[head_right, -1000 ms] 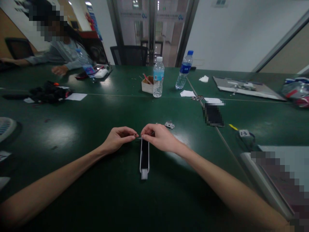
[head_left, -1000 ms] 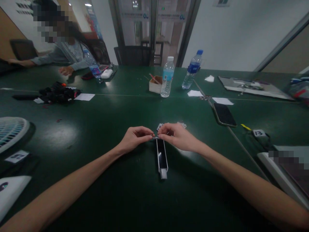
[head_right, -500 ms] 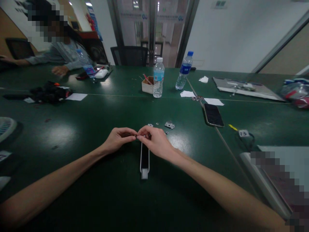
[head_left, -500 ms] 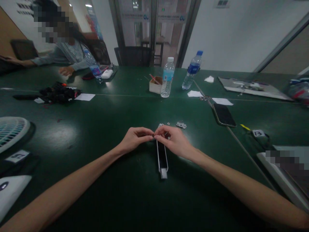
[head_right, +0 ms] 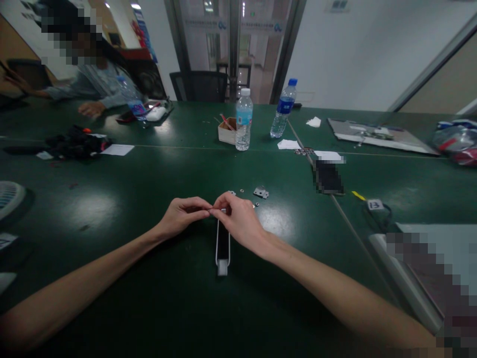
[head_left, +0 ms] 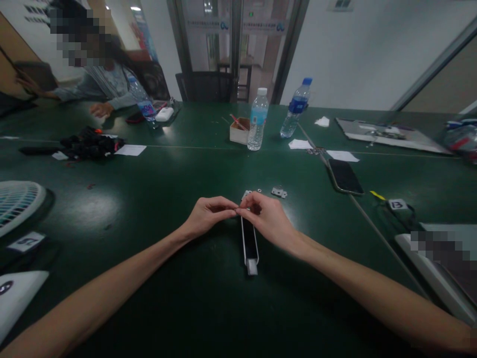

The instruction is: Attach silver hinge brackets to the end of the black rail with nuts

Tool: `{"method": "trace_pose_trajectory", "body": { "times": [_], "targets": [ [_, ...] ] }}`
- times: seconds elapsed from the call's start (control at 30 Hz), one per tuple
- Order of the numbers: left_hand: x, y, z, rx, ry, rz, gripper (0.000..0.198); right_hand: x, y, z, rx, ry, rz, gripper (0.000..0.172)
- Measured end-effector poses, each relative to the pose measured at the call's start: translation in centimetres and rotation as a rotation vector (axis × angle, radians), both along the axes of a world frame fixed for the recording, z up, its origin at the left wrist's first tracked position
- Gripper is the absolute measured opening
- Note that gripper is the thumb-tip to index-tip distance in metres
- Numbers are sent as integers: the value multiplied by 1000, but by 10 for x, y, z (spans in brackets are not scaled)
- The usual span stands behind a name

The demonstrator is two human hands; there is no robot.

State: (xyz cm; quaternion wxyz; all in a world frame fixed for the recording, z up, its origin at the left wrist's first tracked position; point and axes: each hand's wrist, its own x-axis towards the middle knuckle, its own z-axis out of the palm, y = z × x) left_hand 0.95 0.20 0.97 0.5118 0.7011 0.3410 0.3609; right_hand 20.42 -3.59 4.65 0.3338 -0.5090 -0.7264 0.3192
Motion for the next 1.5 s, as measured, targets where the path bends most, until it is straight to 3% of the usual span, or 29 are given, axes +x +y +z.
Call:
{"method": "trace_pose_trajectory", "body": {
  "times": [0.17, 0.43, 0.67, 0.8, 1.03, 1.23, 1.5],
  "targets": [
    [-2, 0, -1, -27, 27, -3, 20, 3, 2, 6, 13, -147, 1, 9],
    [-1, 1, 1, -101, 15, -1, 21, 10, 9, 11, 6, -168, 79, 11],
    [-7, 6, -6, -220, -84, -28, 24, 24, 22, 19, 83, -216, -26, 17],
    [-9, 8, -8, -257, -124, -32, 19, 32, 25, 29, 34, -356, 19, 15],
    [-8, 3, 2, -61, 119, -7, 18, 45, 20, 33, -167, -603, 243, 15],
    [-4, -1, 1, 232, 301, 100, 19, 42, 20, 25, -181, -663, 227, 16],
    [-3, 0, -3, 251, 407, 62, 18, 39, 22, 17, -175, -687, 249, 18]
  ]
}}
